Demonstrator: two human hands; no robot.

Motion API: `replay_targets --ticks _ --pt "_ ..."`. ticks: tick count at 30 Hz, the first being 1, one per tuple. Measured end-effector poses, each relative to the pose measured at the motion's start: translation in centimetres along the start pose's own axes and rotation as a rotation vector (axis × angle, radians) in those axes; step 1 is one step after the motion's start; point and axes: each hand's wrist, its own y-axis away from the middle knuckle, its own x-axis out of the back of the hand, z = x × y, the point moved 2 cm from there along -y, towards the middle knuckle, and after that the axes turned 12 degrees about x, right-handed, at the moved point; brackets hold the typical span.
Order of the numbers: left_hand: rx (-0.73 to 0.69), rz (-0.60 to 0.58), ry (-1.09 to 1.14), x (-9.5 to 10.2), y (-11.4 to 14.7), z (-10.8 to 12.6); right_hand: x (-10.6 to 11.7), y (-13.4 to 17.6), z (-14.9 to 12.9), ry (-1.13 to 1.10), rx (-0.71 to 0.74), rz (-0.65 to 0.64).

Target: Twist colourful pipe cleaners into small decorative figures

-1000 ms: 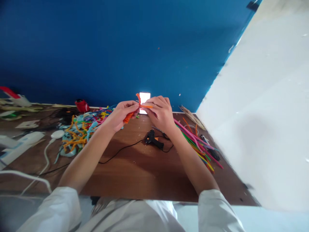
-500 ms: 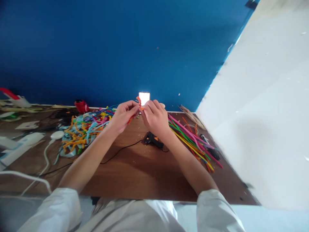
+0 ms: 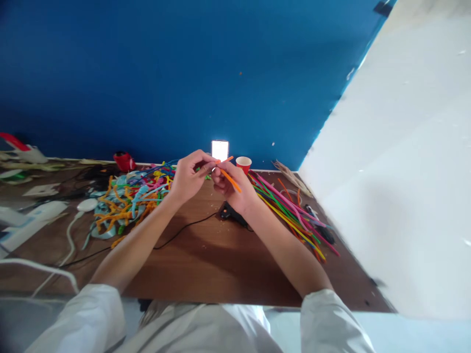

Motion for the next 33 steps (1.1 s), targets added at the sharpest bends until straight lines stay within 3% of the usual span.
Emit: replay_targets --ticks 2,4,6,10,13,17,20,27,33 --pt "0.006 0.01 0.014 0.0 -0.1 -0.1 0.2 -0.2 0.0 -0.011 -0.016 -0.027" --pt "0.049 0.011 0.059 -0.1 -0.2 -0.2 0.6 -0.5 0.1 0.134 0.078 -0.049" --pt "0.103 0.013 0.103 0.0 -0.4 -0.4 1.3 -0.9 -0.2 0.387 0.275 -0.045" --pt "0.264 -0.054 0.238 0.1 -0.5 -0.4 2.7 -0.9 -2.3 0.922 0.824 0.049" --pt "0.359 -0.157 0.338 0.0 -0.4 -0.2 3.2 -0.6 -4.0 1.201 1.024 -0.102" --pt "0.41 -0.259 0.39 0.0 -0.4 -0.2 3.2 -0.2 -5.1 1.424 1.048 -0.438" --pt "0.448 -0.288 0.397 0.2 -0.5 -0.4 3.1 0.0 -5.2 1.514 1.045 -0.509" --pt "0.41 -0.349 0.329 0.0 -0.4 -0.5 2.5 -0.3 -4.1 1.652 1.001 -0.444" --pt "0.305 -0.141 0.201 0.2 -0.5 -0.5 2.0 -0.6 -2.2 1.39 0.892 -0.26"
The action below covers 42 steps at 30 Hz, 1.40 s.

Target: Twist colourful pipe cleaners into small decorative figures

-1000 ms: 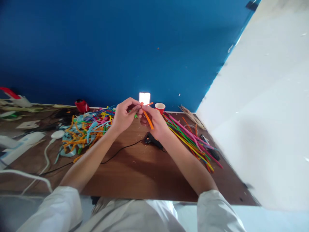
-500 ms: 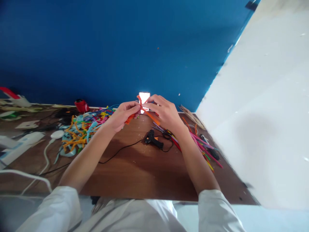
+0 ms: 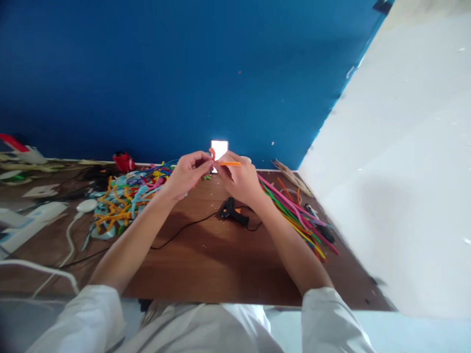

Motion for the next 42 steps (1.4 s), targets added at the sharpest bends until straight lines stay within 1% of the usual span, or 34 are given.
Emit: replay_targets --ticks 2,4,7,9,12,14,17,19,20,21,23,25,27,29,30,32,33,36,37,38,39,42 --pt "-0.028 0.046 -0.03 0.2 0.0 0.2 -0.6 0.1 -0.1 -0.102 -0.032 0.059" --pt "-0.033 0.032 -0.04 0.3 0.0 0.3 -0.9 0.1 -0.2 -0.139 -0.056 0.118" --pt "-0.014 -0.013 -0.027 0.3 0.1 0.5 -0.9 0.3 0.1 -0.038 -0.093 0.178" --pt "0.008 -0.06 0.003 0.3 0.1 0.6 -0.7 0.5 0.4 0.038 -0.073 0.178" --pt "0.053 -0.116 0.05 0.3 0.1 0.5 -0.8 0.5 0.5 0.051 -0.026 0.137" --pt "0.066 -0.112 0.055 0.3 0.0 0.4 -0.8 0.5 0.4 0.061 -0.033 0.126" --pt "0.032 -0.089 0.028 0.3 0.0 0.3 -0.9 0.3 -0.2 0.017 -0.051 0.127" --pt "-0.012 -0.055 -0.025 0.2 0.0 0.3 -1.1 0.2 -0.4 -0.121 -0.113 0.14" --pt "-0.038 -0.03 -0.061 0.2 0.0 0.3 -1.2 0.2 -0.5 -0.229 -0.181 0.155" --pt "-0.065 -0.005 -0.102 0.2 0.0 0.4 -1.4 0.2 -0.4 -0.359 -0.28 0.181" --pt "-0.126 0.048 -0.189 0.1 0.1 0.5 -1.9 0.2 -0.4 -0.673 -0.528 0.231" --pt "-0.188 0.092 -0.273 0.1 0.2 0.7 -2.4 0.3 -0.5 -0.992 -0.74 0.245" --pt "-0.232 0.118 -0.33 0.0 0.3 0.8 -2.8 0.2 -0.8 -1.202 -0.84 0.238" --pt "-0.236 0.122 -0.333 0.0 0.3 0.9 -3.0 0.1 -0.9 -1.243 -0.853 0.255" --pt "-0.223 0.118 -0.314 -0.1 0.3 0.8 -3.0 0.2 -0.8 -1.203 -0.837 0.271" --pt "-0.185 0.104 -0.245 0.0 0.1 0.6 -3.0 0.4 -0.5 -1.021 -0.748 0.291" --pt "-0.165 0.098 -0.199 0.0 -0.1 0.3 -2.9 0.5 -0.3 -0.886 -0.677 0.314" --pt "-0.1 0.115 -0.048 0.4 -0.7 -0.6 -2.1 1.0 0.4 -0.403 -0.444 0.464" --pt "-0.074 0.127 -0.003 0.5 -0.8 -0.9 -1.7 1.1 0.6 -0.258 -0.372 0.496" --pt "-0.047 0.131 0.036 0.7 -1.0 -1.1 -1.5 1.2 0.6 -0.135 -0.295 0.495" --pt "-0.025 0.128 0.065 0.7 -1.1 -1.3 -1.3 1.2 0.7 -0.034 -0.212 0.452" --pt "0.011 0.098 0.091 0.6 -1.1 -1.4 -1.1 1.1 0.5 0.198 0.019 0.24"
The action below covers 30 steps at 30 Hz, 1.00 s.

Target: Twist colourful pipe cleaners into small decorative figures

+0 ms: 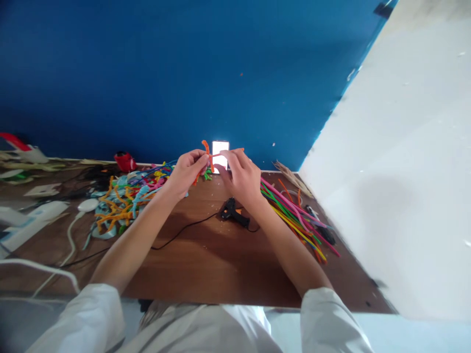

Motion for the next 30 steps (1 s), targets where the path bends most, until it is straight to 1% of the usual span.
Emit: replay_targets --ticks 2,5,8,11,13,15,17,19,20,21,22,23,24,25,27,28,30 --pt "0.005 -0.012 -0.009 -0.3 0.2 0.2 0.0 0.0 -0.1 0.104 0.098 -0.086" --pt "0.001 -0.022 -0.025 -0.8 0.5 0.3 0.0 -0.2 -0.3 0.231 0.155 -0.141" --pt "-0.008 -0.041 -0.053 -1.1 0.5 0.2 0.1 -0.4 -0.5 0.275 0.157 -0.171" --pt "-0.034 -0.057 -0.088 -1.1 0.4 -0.1 0.0 -0.5 -0.5 0.217 0.075 -0.187" --pt "-0.068 -0.051 -0.118 -1.2 0.3 -0.2 -0.2 -0.4 -0.6 0.103 -0.042 -0.165" --pt "-0.106 -0.027 -0.17 -1.2 0.4 -0.1 -0.6 -0.3 -0.6 -0.103 -0.212 -0.124" --pt "-0.143 0.008 -0.253 -1.2 0.6 0.1 -1.1 -0.2 -0.6 -0.417 -0.456 -0.06" --pt "-0.191 0.051 -0.338 -1.3 0.9 0.4 -1.6 -0.1 -0.8 -0.804 -0.761 -0.007" --pt "-0.215 0.07 -0.374 -1.3 1.1 0.6 -1.8 0.0 -0.9 -0.997 -0.903 -0.001" --pt "-0.236 0.085 -0.402 -1.3 1.3 0.8 -1.9 -0.1 -1.1 -1.16 -1.003 -0.005" --pt "-0.253 0.095 -0.417 -1.3 1.4 1.0 -1.9 -0.2 -1.3 -1.287 -1.068 -0.01" --pt "-0.264 0.097 -0.417 -1.3 1.5 1.1 -1.9 -0.3 -1.4 -1.366 -1.093 -0.011" --pt "-0.263 0.088 -0.407 -1.3 1.5 1.2 -1.8 -0.4 -1.4 -1.391 -1.09 0.002" --pt "-0.252 0.07 -0.387 -1.2 1.5 1.3 -1.6 -0.5 -1.3 -1.368 -1.071 0.019" --pt "-0.201 0.004 -0.323 -1.1 1.3 1.2 -1.3 -0.6 -0.9 -1.236 -0.995 0.028" --pt "-0.168 -0.035 -0.285 -1.1 1.2 1.2 -1.1 -0.6 -0.7 -1.149 -0.932 0.022" --pt "-0.103 -0.101 -0.211 -1.1 1.1 1.1 -0.7 -0.8 -0.1 -0.95 -0.752 -0.013"
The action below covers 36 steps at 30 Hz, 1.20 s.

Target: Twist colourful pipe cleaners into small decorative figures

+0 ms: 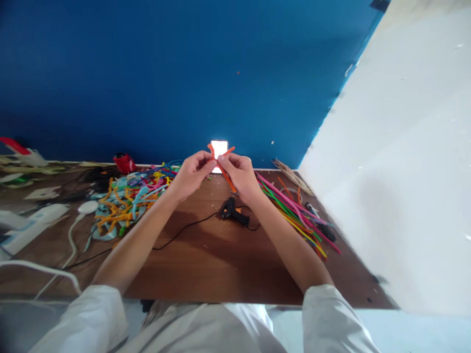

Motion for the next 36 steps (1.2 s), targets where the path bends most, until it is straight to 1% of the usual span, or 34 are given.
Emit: replay_targets --ticks 2,4,5,7,9,10,12,14,16,19,23,25,26,29,30,31,32,33,34,36 --pt "0.051 -0.037 0.075 0.0 0.0 0.1 0.8 -0.2 -0.4 0.27 0.215 -0.006" --pt "0.102 -0.058 0.154 0.0 0.1 0.3 1.7 -0.4 -0.9 0.564 0.449 0.017" --pt "0.129 -0.071 0.195 0.0 0.2 0.3 2.1 -0.4 -1.1 0.692 0.552 -0.004" --pt "0.171 -0.097 0.261 0.0 0.2 0.4 2.6 -0.4 -1.4 0.881 0.72 -0.119" --pt "0.197 -0.126 0.296 0.0 0.2 0.5 2.9 -0.3 -1.6 1.001 0.83 -0.245" --pt "0.203 -0.136 0.306 0.0 0.2 0.5 2.9 -0.2 -1.7 1.038 0.872 -0.28" --pt "0.203 -0.146 0.322 0.1 0.2 0.5 2.8 -0.1 -1.9 1.078 0.932 -0.304" --pt "0.192 -0.144 0.321 0.2 0.3 0.6 2.5 0.0 -2.0 1.092 0.959 -0.306" --pt "0.172 -0.147 0.299 0.2 0.3 0.7 2.1 0.1 -2.0 1.099 0.931 -0.299" --pt "0.119 -0.139 0.221 0.2 0.3 0.6 1.6 0.2 -1.9 1.06 0.816 -0.259" --pt "0.018 -0.035 0.044 0.3 0.1 0.4 1.0 0.2 -1.5 0.891 0.625 -0.189" --pt "-0.034 0.008 -0.037 0.4 0.1 0.4 0.8 0.1 -1.1 0.706 0.473 -0.159" --pt "-0.053 0.026 -0.071 0.4 0.2 0.5 0.6 0.0 -0.8 0.572 0.361 -0.139" --pt "-0.079 0.07 -0.132 0.5 0.5 1.0 0.2 0.2 -0.1 0.099 -0.042 -0.081" --pt "-0.076 0.078 -0.13 0.5 0.6 1.2 0.0 0.3 0.0 -0.029 -0.14 -0.067" --pt "-0.067 0.077 -0.114 0.5 0.7 1.3 -0.1 0.4 0.0 -0.115 -0.193 -0.057" --pt "-0.052 0.069 -0.083 0.4 0.7 1.4 -0.1 0.4 -0.1 -0.151 -0.198 -0.05" --pt "-0.03 0.052 -0.038 0.4 0.8 1.4 0.0 0.4 -0.4 -0.138 -0.164 -0.045" --pt "-0.003 0.032 0.02 0.3 0.7 1.3 0.1 0.3 -0.6 -0.079 -0.102 -0.043" --pt "0.059 -0.007 0.149 0.2 0.6 1.0 0.7 0.1 -1.1 0.148 0.075 -0.054"
